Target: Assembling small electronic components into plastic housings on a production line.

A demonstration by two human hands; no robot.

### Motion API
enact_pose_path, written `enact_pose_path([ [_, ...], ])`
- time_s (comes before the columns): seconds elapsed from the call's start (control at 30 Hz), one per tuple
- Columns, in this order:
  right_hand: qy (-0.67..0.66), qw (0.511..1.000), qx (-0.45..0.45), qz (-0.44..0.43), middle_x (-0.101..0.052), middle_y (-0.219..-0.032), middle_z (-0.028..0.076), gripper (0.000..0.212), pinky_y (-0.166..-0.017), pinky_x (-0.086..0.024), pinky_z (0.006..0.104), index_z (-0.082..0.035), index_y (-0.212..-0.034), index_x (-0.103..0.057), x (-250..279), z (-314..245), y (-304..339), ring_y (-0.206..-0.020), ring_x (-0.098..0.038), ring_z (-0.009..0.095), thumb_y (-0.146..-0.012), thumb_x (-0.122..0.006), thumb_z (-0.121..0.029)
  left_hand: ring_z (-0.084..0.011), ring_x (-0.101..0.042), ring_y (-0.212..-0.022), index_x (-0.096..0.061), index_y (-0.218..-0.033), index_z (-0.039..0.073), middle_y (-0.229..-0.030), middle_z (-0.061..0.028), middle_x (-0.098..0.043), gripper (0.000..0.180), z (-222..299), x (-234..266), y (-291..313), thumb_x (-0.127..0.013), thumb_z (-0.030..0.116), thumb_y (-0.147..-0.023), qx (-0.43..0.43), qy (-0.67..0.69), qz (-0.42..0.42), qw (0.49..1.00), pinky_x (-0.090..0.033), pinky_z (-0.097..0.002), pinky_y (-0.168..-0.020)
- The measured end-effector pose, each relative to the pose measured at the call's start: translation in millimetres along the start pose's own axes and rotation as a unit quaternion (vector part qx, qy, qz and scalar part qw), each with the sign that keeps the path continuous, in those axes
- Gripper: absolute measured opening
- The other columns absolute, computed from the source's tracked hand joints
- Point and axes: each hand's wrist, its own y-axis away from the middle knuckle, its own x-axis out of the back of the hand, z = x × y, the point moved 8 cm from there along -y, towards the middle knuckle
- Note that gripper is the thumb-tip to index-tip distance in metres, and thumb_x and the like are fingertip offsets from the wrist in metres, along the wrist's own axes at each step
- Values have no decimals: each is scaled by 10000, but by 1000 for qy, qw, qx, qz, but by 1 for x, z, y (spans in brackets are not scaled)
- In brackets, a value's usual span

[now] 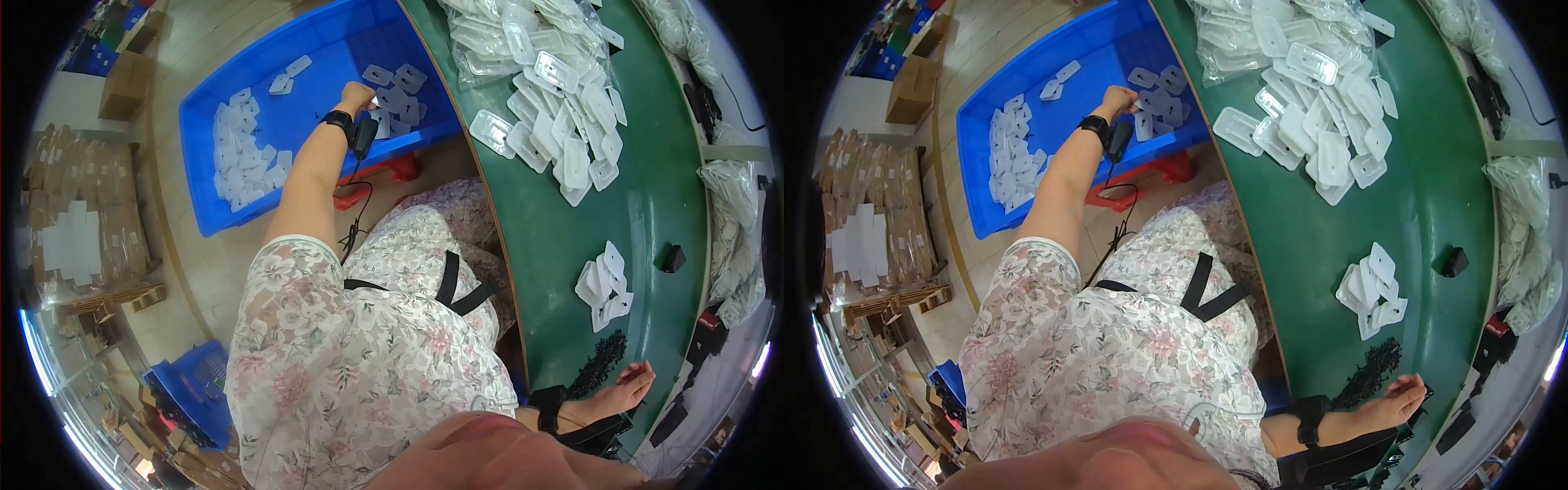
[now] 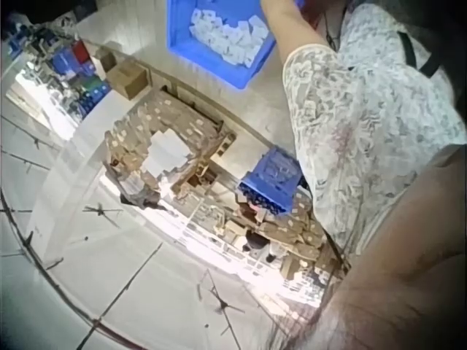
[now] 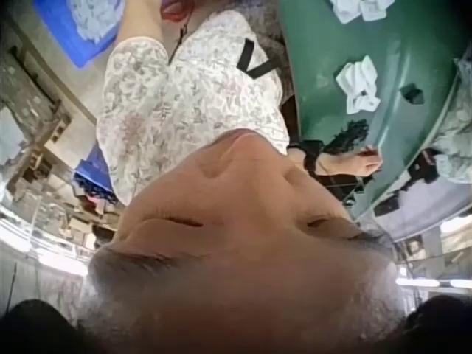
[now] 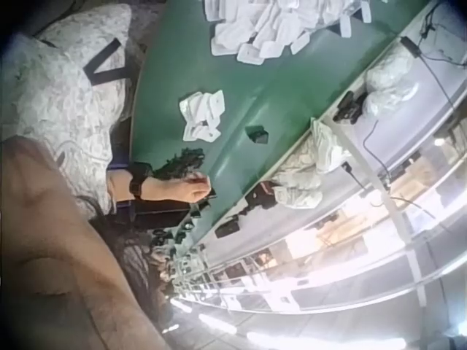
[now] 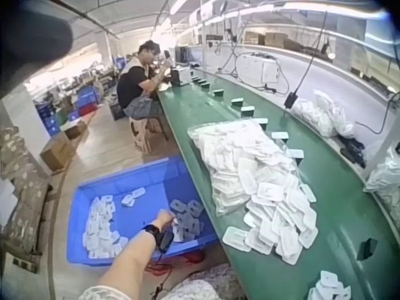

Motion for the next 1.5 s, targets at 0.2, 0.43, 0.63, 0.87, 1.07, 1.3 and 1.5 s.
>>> enact_pose_path([
  [0.2, 549, 832, -30, 68, -647, -873, 118, 352, -693, -465, 321, -8, -955, -635, 64, 13, 1, -792, -606, 222, -848, -616, -343, -210, -646, -520, -662, -849, -41, -673, -138, -649, 118, 1, 11, 5, -577, 21, -796, 7, 25, -4, 1000, -538, -281, -501],
  [0.43, 561, 818, -110, -58, -653, -872, 138, 348, -708, -469, 365, 0, -928, -637, 103, 102, 10, -782, -611, 278, -805, -662, -325, -204, -652, -575, -651, -901, -45, -744, -140, -651, 158, 6, 40, 33, -513, -10, -831, -23, 41, 24, 999, -527, -276, -493],
  [0.63, 481, 873, -71, -43, -639, -765, 118, 288, -672, -466, 355, 13, -862, -625, 91, 110, 8, -690, -586, 240, -807, -663, -268, -162, -626, -548, -640, -947, -12, -739, -113, -638, 167, 8, 91, 74, -514, 31, -846, -89, 57, 95, 990, -474, -262, -447],
  [0.87, 462, 887, -2, -4, -591, -758, 123, 153, -671, -455, 339, 11, -849, -572, 91, 112, 11, -708, -556, 223, -827, -621, -133, -140, -613, -635, -632, -979, 45, -855, -79, -627, 156, 130, 82, 174, -548, 73, -851, -338, 17, 189, 922, -471, -256, -560],
  [1.07, 390, 918, -20, 63, -565, -760, 98, 127, -626, -473, 284, 18, -876, -527, 78, 88, 19, -669, -578, 183, -853, -571, -99, -263, -555, -833, -619, -986, 84, -929, -79, -587, 246, 251, -36, 320, -670, 172, -761, -694, -163, 76, 697, -482, -328, -742],
  [1.3, 160, 982, 15, 99, -605, -831, 109, 116, -637, -484, 238, 23, -927, -525, 65, 82, 38, -727, -597, 154, -876, -571, -71, -283, -502, -937, -554, -1015, 22, -967, -98, -554, 433, 247, -98, 317, -725, 242, -684, -661, -381, -14, 647, -447, -339, -812],
  [1.5, 77, 993, 27, 89, -610, -857, 76, 180, -641, -454, 210, 18, -1045, -561, 38, 59, 37, -710, -551, 99, -884, -564, -63, -325, -503, -982, -486, -1071, 59, -1026, -122, -547, 470, 255, -109, 295, -726, 199, -692, -568, -422, -139, 693, -437, -369, -820],
])
